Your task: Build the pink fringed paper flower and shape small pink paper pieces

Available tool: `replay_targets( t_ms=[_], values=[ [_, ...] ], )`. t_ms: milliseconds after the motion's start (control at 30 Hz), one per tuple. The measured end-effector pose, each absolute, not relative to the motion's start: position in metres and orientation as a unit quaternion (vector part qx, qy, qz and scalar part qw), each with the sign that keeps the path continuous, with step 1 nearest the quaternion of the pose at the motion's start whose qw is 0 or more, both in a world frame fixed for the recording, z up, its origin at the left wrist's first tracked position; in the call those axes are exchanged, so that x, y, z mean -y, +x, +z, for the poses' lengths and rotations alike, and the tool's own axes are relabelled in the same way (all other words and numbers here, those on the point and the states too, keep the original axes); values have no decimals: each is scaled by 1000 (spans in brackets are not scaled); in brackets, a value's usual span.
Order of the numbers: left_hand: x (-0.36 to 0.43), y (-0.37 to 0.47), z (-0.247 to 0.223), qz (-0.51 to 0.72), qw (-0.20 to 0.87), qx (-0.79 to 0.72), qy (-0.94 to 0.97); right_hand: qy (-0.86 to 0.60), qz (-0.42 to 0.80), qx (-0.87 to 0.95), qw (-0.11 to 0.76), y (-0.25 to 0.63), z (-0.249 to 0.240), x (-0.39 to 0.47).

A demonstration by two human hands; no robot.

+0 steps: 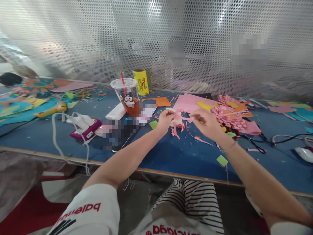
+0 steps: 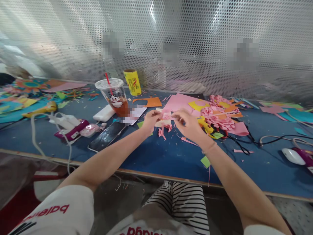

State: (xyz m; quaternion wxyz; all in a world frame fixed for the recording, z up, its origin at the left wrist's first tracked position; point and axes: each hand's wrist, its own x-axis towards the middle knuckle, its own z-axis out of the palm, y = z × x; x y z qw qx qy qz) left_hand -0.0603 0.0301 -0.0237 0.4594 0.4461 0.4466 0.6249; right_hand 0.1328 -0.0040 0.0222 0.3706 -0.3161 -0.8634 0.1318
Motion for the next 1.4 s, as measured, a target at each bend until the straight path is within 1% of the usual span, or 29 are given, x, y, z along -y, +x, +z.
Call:
replay_targets(
  t_ms=[33, 133, 167, 233, 300, 433, 533, 600, 733, 933, 1000, 1067, 1133, 1200, 1300, 1400],
  values=[
    [-30, -61, -24, 627, 454, -449, 447, -315, 97, 885, 329, 131, 16, -3],
    [-31, -61, -23, 624, 449, -465, 439, -301, -18, 941, 156, 124, -3, -22],
    [-31, -61, -23, 622, 451, -467, 437, -297, -41, 947, 118, 122, -9, -27],
    [-31, -60, -22, 622, 456, -466, 433, -295, -76, 949, 79, 119, -15, -32],
    [-31, -59, -22, 623, 458, -465, 431, -295, -102, 947, 70, 117, -16, -31],
    [-32, -59, -23, 624, 455, -464, 435, -299, -122, 943, 78, 117, -11, -25],
    [-32, -60, -23, 621, 450, -459, 448, -310, -105, 941, 87, 122, -9, -21],
    [-31, -60, -23, 612, 455, -458, 456, -327, -80, 935, 110, 128, -9, -17],
    [-25, -55, -20, 592, 477, -461, 458, -357, -28, 911, 205, 140, -11, -9],
    [-10, -44, -14, 561, 516, -459, 457, -305, -1, 877, 372, 144, -12, -2],
    [-8, -43, -14, 547, 519, -458, 471, -297, 19, 861, 412, 143, -10, 1],
    [-6, -42, -14, 539, 520, -457, 480, -323, 66, 836, 438, 142, -8, 4],
    [-6, -42, -14, 537, 525, -453, 481, -377, 140, 800, 445, 143, -7, 5],
    [-5, -41, -14, 535, 536, -447, 476, -424, 229, 766, 425, 145, -7, 4],
    [-4, -40, -15, 527, 546, -451, 470, -445, 341, 739, 374, 148, -9, 0],
    [-3, -38, -16, 521, 538, -451, 486, -454, 427, 694, 360, 148, -12, -4]
  ],
)
